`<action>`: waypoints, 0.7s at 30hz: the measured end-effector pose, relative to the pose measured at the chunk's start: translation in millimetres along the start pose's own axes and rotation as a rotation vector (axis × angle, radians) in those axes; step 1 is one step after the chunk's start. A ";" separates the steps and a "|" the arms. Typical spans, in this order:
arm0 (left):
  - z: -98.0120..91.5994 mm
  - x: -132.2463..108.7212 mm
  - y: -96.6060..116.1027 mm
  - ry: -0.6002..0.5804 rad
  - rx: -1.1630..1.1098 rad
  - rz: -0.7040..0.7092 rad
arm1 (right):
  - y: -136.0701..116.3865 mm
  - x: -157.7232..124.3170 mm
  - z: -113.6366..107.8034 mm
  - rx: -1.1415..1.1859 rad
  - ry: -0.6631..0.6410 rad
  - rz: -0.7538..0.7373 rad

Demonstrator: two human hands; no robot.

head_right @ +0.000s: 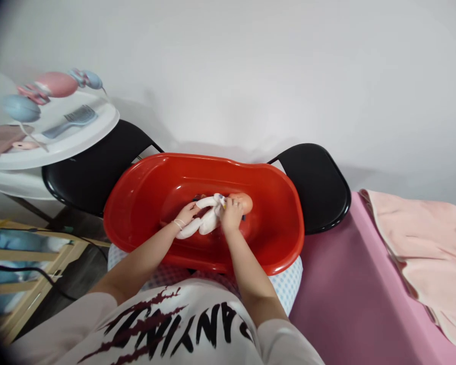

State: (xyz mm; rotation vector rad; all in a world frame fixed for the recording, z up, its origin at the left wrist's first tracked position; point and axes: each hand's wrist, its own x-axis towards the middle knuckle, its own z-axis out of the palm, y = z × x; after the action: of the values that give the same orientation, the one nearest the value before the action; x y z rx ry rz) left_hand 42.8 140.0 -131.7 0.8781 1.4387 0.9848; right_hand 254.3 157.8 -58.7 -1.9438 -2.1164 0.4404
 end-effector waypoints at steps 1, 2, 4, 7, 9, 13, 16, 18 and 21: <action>-2.2 2.3 -1.6 0.021 -0.006 -0.011 | -7.4 -7.6 7.6 0.023 -0.026 -0.068; -4.3 5.3 -4.2 0.036 -0.007 -0.004 | -15.8 -16.7 17.0 0.043 -0.074 -0.158; -8.3 12.2 -10.9 0.076 0.008 0.051 | -31.6 -34.4 37.0 0.066 -0.220 -0.353; -13.7 18.9 -17.8 0.111 0.035 0.120 | -41.6 -44.1 53.6 0.026 -0.335 -0.489; -16.6 18.6 -17.3 0.114 0.043 0.082 | -34.8 -35.0 49.4 0.005 -0.329 -0.464; -18.9 11.8 -9.2 0.141 0.095 0.012 | -2.2 1.3 20.5 0.008 -0.225 -0.230; -19.0 9.4 -6.8 0.158 0.109 0.012 | 15.6 22.6 2.2 0.054 -0.080 0.083; -19.6 10.5 -8.8 0.151 0.101 -0.004 | 19.1 29.4 -1.8 0.090 0.018 0.234; -21.2 14.2 -15.5 0.137 0.089 -0.005 | 14.4 26.0 7.3 0.183 0.048 0.252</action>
State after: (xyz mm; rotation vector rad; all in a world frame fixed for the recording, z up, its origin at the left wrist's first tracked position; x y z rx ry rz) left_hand 20.6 145.4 -150.9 0.8847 1.6111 0.9991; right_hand 262.6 184.3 -71.7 -2.0959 -1.7405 0.6045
